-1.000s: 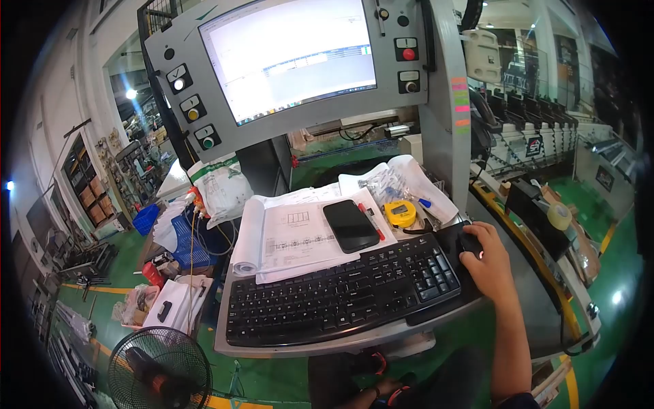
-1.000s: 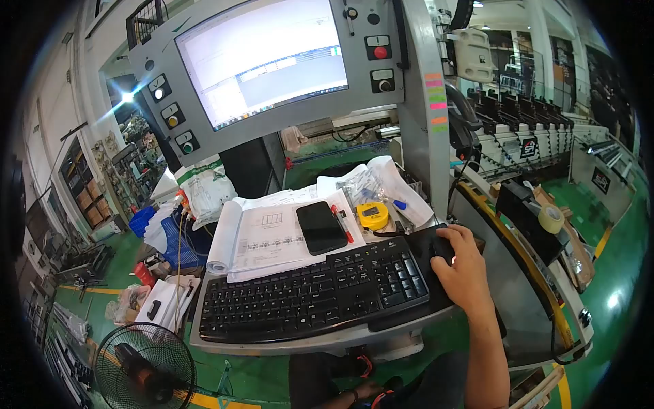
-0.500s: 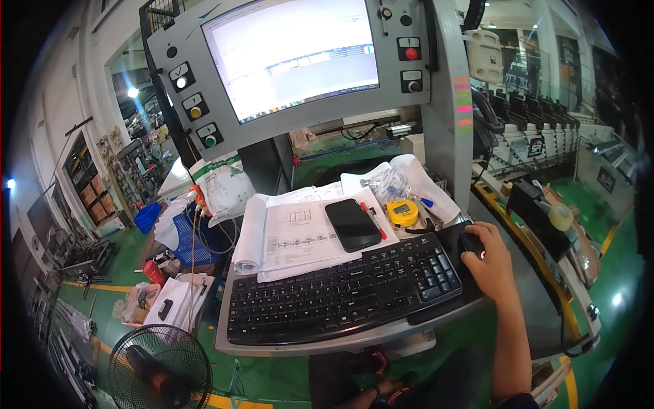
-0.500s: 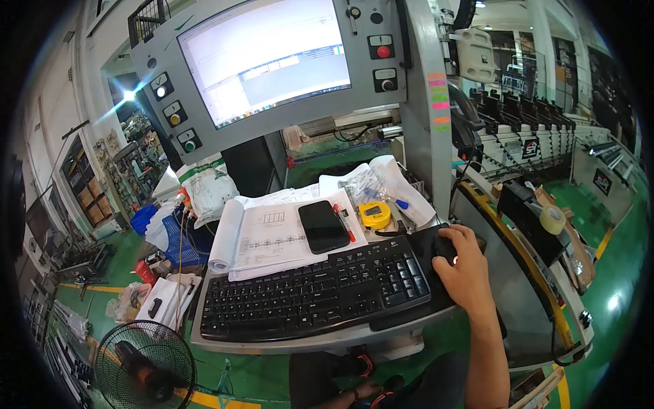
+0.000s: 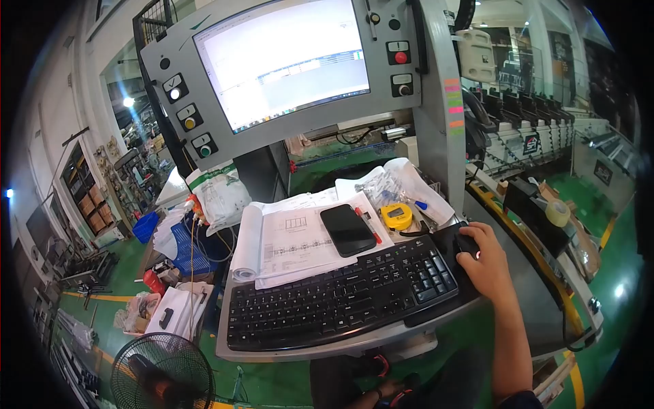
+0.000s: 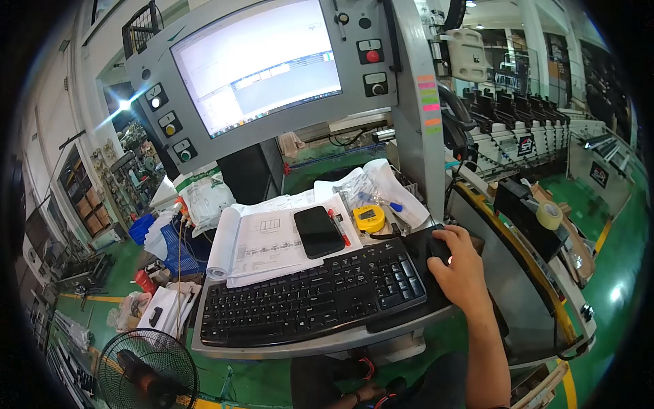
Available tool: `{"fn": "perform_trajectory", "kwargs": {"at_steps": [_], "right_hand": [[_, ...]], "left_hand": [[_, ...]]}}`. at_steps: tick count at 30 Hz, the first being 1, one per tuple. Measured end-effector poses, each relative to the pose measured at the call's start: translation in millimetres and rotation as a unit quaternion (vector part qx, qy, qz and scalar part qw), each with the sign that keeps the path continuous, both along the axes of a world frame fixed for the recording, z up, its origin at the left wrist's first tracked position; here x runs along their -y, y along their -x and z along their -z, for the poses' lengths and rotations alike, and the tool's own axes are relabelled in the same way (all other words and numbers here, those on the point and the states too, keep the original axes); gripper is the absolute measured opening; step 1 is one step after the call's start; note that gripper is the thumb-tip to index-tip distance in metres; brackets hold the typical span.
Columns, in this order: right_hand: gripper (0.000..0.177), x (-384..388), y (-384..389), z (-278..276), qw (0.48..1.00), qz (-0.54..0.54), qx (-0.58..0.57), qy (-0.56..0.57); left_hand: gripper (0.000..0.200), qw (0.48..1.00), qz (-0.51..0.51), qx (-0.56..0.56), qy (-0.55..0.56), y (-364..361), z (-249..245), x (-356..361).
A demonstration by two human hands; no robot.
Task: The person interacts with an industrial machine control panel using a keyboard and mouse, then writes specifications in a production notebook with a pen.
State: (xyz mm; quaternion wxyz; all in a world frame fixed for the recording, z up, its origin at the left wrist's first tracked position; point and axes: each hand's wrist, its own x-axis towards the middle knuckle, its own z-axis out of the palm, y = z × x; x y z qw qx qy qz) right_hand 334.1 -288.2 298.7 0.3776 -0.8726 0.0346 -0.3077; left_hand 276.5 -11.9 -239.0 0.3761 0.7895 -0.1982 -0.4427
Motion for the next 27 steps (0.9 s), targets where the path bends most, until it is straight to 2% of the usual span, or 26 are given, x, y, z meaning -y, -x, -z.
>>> {"fn": "perform_trajectory", "kwargs": {"at_steps": [2,5,8,13,17,23,27], "right_hand": [[0.047,0,0,0,1.000,-0.002,0.003,-0.001],[0.047,0,0,0,1.000,-0.004,0.007,0.002],[0.048,1,-1,1,1.000,-0.002,0.004,0.002],[0.048,0,0,0,1.000,0.004,0.000,-0.001],[0.049,2,-1,3,1.000,0.002,0.006,0.012],[0.051,0,2,-3,1.000,0.007,-0.013,0.005],[0.052,0,2,-3,1.000,0.007,-0.015,0.008]], "left_hand": [[0.053,0.999,0.006,-0.024,-0.029,-3,-10,1],[0.065,1.000,-0.010,0.003,0.005,-1,-1,-1],[0.055,1.000,0.001,-0.020,-0.019,-3,3,0],[0.056,1.000,0.014,-0.002,-0.010,-4,24,0],[0.057,1.000,-0.006,0.002,0.016,-1,17,-2],[0.056,0.996,0.021,0.080,0.017,0,17,-2],[0.055,0.999,0.009,0.030,-0.006,-2,13,-1]]}}
